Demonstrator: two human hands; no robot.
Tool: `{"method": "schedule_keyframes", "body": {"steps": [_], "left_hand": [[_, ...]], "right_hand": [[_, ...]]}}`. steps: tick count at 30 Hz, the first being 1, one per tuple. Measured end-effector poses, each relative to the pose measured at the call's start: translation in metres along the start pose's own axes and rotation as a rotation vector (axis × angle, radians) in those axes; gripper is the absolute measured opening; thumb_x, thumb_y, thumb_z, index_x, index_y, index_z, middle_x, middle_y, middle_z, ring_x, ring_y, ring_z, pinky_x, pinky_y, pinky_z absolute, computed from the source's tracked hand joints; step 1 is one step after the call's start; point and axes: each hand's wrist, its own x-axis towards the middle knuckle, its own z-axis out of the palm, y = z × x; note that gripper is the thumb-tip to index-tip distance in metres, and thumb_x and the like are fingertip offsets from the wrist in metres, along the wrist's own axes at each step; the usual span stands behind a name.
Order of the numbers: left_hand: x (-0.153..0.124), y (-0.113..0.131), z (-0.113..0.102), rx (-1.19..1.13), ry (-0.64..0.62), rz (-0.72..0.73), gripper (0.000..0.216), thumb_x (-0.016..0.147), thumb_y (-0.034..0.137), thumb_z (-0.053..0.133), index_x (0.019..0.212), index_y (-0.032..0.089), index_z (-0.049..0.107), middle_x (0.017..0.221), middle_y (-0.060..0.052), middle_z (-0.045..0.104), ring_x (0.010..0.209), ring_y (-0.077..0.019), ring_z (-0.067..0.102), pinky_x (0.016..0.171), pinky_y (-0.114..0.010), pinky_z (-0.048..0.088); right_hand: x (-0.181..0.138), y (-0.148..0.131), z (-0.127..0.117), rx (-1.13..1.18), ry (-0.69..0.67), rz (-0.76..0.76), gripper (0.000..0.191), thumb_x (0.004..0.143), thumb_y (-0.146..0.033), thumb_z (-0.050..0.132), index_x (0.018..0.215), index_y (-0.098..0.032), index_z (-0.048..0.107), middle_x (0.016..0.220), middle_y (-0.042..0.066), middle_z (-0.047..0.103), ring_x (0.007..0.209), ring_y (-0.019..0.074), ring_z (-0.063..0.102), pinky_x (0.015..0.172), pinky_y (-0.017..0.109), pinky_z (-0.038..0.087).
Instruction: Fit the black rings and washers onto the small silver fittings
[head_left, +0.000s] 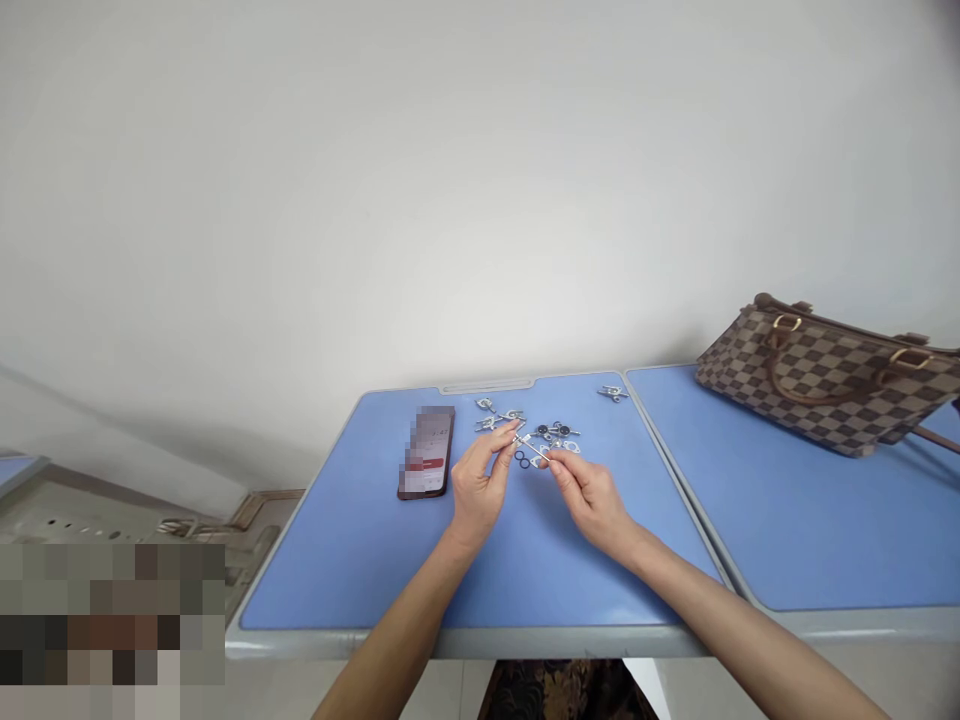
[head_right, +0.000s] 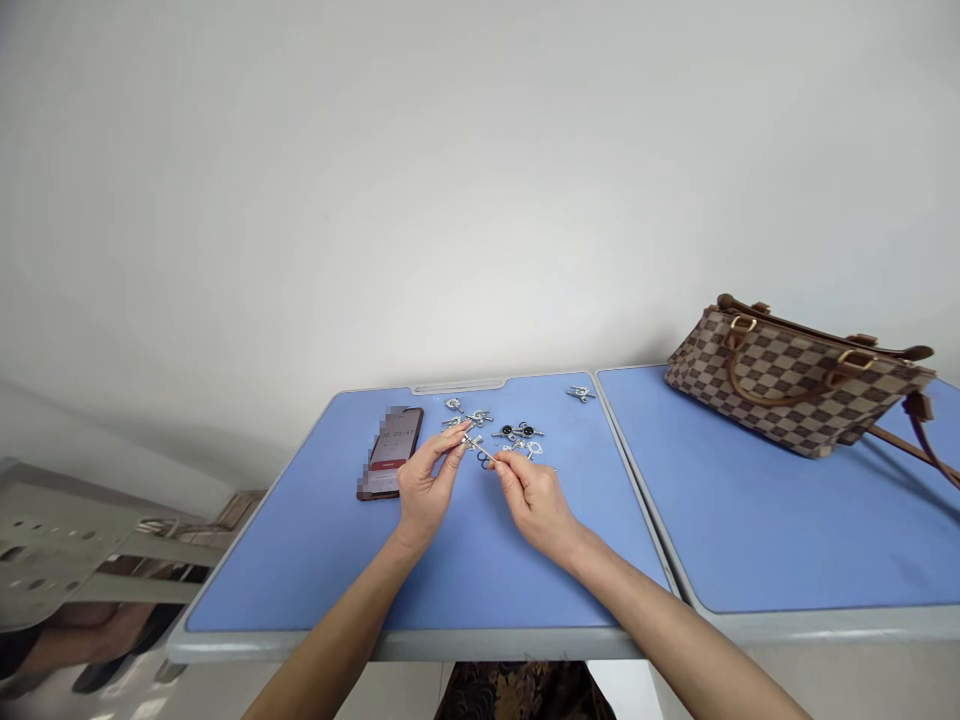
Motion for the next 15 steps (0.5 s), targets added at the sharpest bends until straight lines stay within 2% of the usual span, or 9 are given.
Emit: {"method": "schedule_keyframes", "body": {"steps": [3, 5, 8, 11, 15], "left_hand": [[-0.0006, -0.0004, 0.0003, 0.006, 0.008, 0.015, 0.015, 0.089, 0.018, 0.054, 0.100, 0.022, 0.064, 0.113, -0.005, 0.068, 0.108, -0.0207, 0.063, 0.094, -0.042, 0.052], [-0.0010, -0.0013, 0.0008, 0.001, 0.017, 0.019, 0.016, 0.089, 0.018, 0.055, 0.101, 0.022, 0.064, 0.113, -0.005, 0.068, 0.108, -0.0205, 0.063, 0.093, -0.041, 0.053], [-0.0008, -0.0038, 0.0019, -0.008, 0.013, 0.000, 0.015, 0.088, 0.018, 0.056, 0.101, 0.022, 0.064, 0.112, -0.005, 0.068, 0.108, -0.0202, 0.063, 0.093, -0.040, 0.053], [0.0000, -0.0059, 0.0033, -0.035, 0.003, -0.067, 0.016, 0.088, 0.021, 0.057, 0.102, 0.021, 0.064, 0.109, -0.006, 0.068, 0.107, -0.0208, 0.063, 0.093, -0.040, 0.053], [0.0011, -0.0053, 0.0045, -0.092, -0.042, -0.154, 0.018, 0.087, 0.025, 0.058, 0.104, 0.021, 0.064, 0.110, -0.007, 0.068, 0.108, -0.0211, 0.062, 0.094, -0.040, 0.051]], "right_hand": [[0.0032, -0.0039, 0.0016, 0.369, -0.067, 0.281, 0.035, 0.094, -0.048, 0.040, 0.086, -0.020, 0.059, 0.043, -0.008, 0.040, 0.032, 0.0087, 0.036, 0.035, 0.022, 0.035], [0.0059, -0.0053, 0.0029, 0.635, -0.137, 0.436, 0.038, 0.090, -0.055, 0.043, 0.082, -0.020, 0.055, 0.041, -0.012, 0.027, 0.029, 0.0066, 0.022, 0.029, 0.020, 0.029], [0.0089, -0.0059, 0.0030, 0.814, -0.200, 0.538, 0.040, 0.087, -0.059, 0.045, 0.082, -0.020, 0.053, 0.045, -0.013, 0.022, 0.031, 0.0053, 0.015, 0.027, 0.019, 0.025], [0.0087, -0.0044, 0.0004, 0.625, -0.155, 0.469, 0.036, 0.088, -0.056, 0.046, 0.089, -0.020, 0.052, 0.048, -0.012, 0.026, 0.035, 0.0064, 0.020, 0.031, 0.019, 0.024], [0.0059, 0.0018, -0.0044, 0.111, -0.054, 0.206, 0.019, 0.091, -0.040, 0.051, 0.094, -0.021, 0.049, 0.052, -0.009, 0.037, 0.042, 0.0085, 0.032, 0.042, 0.021, 0.027]]}}
